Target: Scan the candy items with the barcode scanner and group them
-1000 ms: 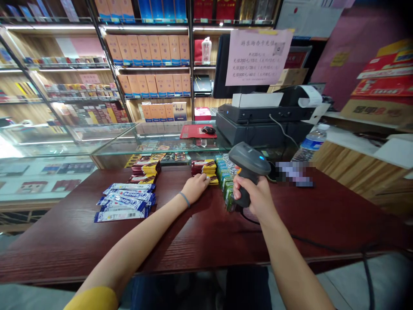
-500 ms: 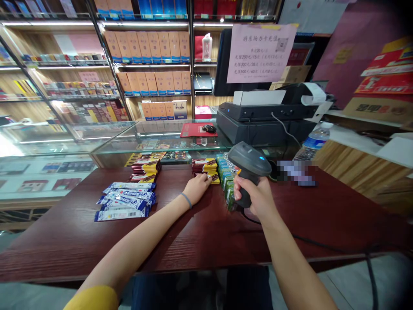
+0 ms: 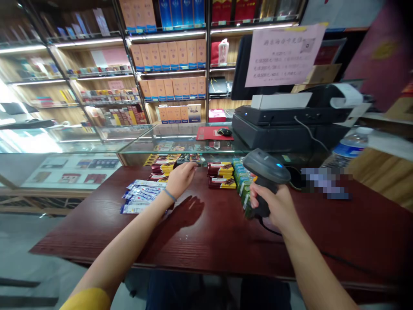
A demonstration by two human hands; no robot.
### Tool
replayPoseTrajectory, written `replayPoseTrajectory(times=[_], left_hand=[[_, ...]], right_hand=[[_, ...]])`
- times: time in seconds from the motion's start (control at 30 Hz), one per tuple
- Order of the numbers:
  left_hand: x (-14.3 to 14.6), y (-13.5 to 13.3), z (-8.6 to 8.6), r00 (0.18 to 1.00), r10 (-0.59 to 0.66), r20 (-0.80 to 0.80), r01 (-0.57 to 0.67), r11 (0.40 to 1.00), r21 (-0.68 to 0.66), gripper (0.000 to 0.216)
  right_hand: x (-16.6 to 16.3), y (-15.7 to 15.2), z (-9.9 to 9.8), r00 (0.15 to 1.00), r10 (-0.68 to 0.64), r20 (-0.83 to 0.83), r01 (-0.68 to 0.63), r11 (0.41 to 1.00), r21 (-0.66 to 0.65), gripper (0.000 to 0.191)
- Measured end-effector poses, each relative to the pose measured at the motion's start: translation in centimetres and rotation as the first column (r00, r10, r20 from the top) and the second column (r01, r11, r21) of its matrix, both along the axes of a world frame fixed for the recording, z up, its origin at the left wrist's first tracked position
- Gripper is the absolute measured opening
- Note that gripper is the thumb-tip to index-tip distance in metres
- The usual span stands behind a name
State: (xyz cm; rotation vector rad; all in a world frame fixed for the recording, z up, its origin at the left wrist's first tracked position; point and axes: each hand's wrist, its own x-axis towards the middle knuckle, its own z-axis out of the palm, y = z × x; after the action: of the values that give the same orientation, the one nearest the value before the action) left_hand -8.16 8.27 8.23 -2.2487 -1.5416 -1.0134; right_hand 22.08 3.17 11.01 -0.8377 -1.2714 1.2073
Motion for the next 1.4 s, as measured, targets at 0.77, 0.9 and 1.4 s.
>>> replayPoseTrajectory(times=[0.77, 0.9, 1.4], left_hand=[[-16.2, 5.7, -1.5, 0.938, 0.113, -0.327, -0.211, 0.936, -0.281, 0.051], [-16.2, 5.7, -2.1, 0.898, 0.137, -0.418, -0.267, 0.925, -0.270, 0.049], [-14.5, 3.6, -0.1, 0.882, 0.445, -0.158, -0.471, 0.853, -0.225, 0.031]], right_hand=[[-2.6, -1.3, -2.1, 0.928, 0.059, 0.368, -0.063, 0.998, -0.001, 0.033], [-2.3, -0.9, -2.6, 0.921, 0.056, 0.386, -0.064, 0.998, 0.008, 0.035], [-1.7, -0.3, -2.4, 0.916, 0.064, 0.396, -0.092, 0.994, 0.054, 0.034]])
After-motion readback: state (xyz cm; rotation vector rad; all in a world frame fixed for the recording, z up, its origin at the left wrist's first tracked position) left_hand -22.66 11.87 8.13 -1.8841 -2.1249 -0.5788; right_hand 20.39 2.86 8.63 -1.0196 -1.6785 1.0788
